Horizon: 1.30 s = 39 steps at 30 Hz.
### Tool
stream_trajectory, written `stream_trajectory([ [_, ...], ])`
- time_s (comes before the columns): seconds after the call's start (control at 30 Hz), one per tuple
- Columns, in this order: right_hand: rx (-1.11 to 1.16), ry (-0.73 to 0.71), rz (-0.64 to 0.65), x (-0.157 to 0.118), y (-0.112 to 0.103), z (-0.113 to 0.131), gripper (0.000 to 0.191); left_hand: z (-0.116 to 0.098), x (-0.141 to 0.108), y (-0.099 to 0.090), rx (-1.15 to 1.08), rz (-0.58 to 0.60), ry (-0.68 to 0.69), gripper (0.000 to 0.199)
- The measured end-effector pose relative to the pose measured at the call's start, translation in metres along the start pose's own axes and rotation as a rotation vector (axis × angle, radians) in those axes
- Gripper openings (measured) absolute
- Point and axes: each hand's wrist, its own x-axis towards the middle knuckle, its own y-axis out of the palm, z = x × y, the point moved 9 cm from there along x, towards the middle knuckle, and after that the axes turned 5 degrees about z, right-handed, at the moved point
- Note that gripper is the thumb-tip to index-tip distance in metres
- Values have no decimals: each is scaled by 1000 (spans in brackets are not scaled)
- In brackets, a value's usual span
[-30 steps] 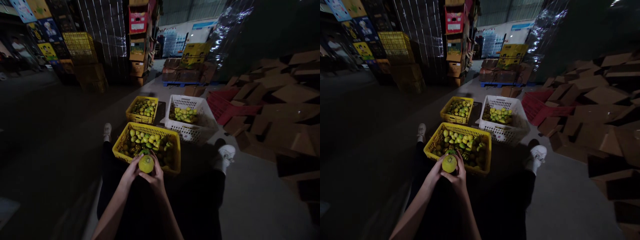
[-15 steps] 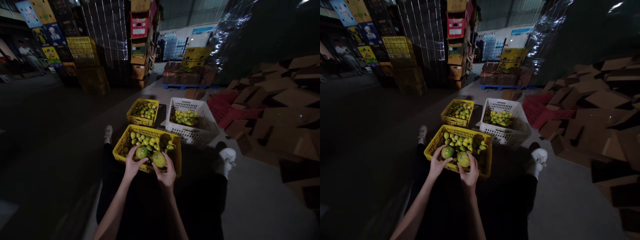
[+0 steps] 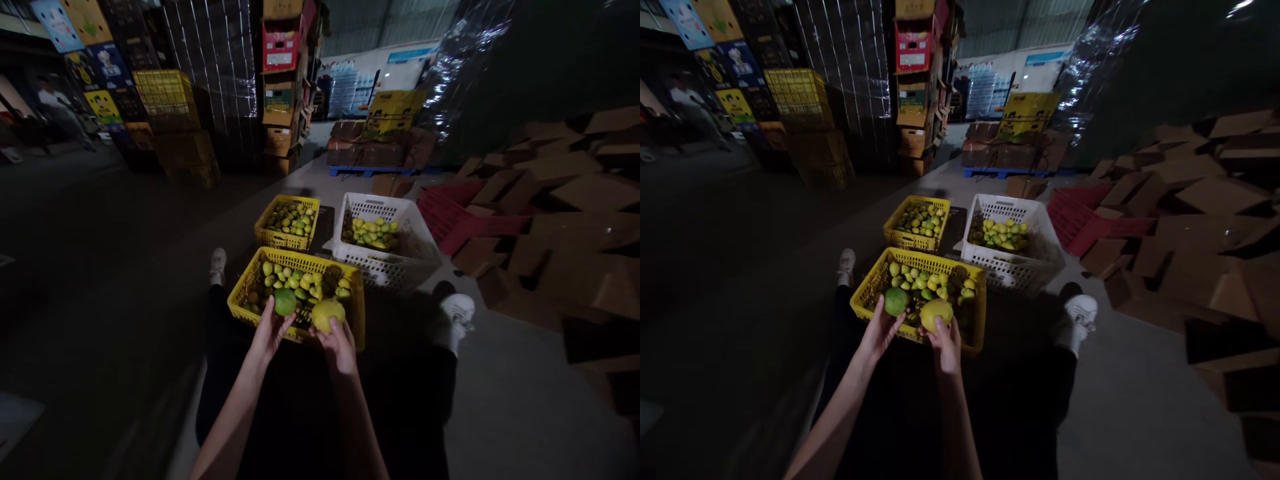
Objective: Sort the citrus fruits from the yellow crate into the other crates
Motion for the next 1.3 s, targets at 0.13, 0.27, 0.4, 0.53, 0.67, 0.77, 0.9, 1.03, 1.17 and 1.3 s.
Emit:
stream_trajectory([
  [0.13,41,168,66,1,5,-12,51,15,-1,7,-31,-19,-157,53],
  [0.27,73,226,99,1,5,-20,51,24,-2,10,8,-3,-215,59],
  [0.4,85,225,108,3,4,-23,47,31,2,9,41,38,-271,61],
  [0.53,34,198,72,5,0,-21,45,31,5,6,53,44,-248,55],
  [0.67,88,185,30,1,-1,-18,34,22,3,12,-10,77,-169,38],
  [0.77,135,180,-27,-1,-3,-19,32,16,-1,16,-103,83,-131,29],
  [0.9,136,177,-53,-1,-6,-24,39,13,-6,16,-137,64,-121,27],
  [1.03,84,141,-22,1,-11,-23,41,8,-6,7,-98,-1,-65,25],
  [1.17,55,109,31,2,-7,-18,40,6,-5,8,-6,30,-52,30],
  [1.3,14,128,63,2,4,-23,46,8,-7,19,30,96,-83,37],
])
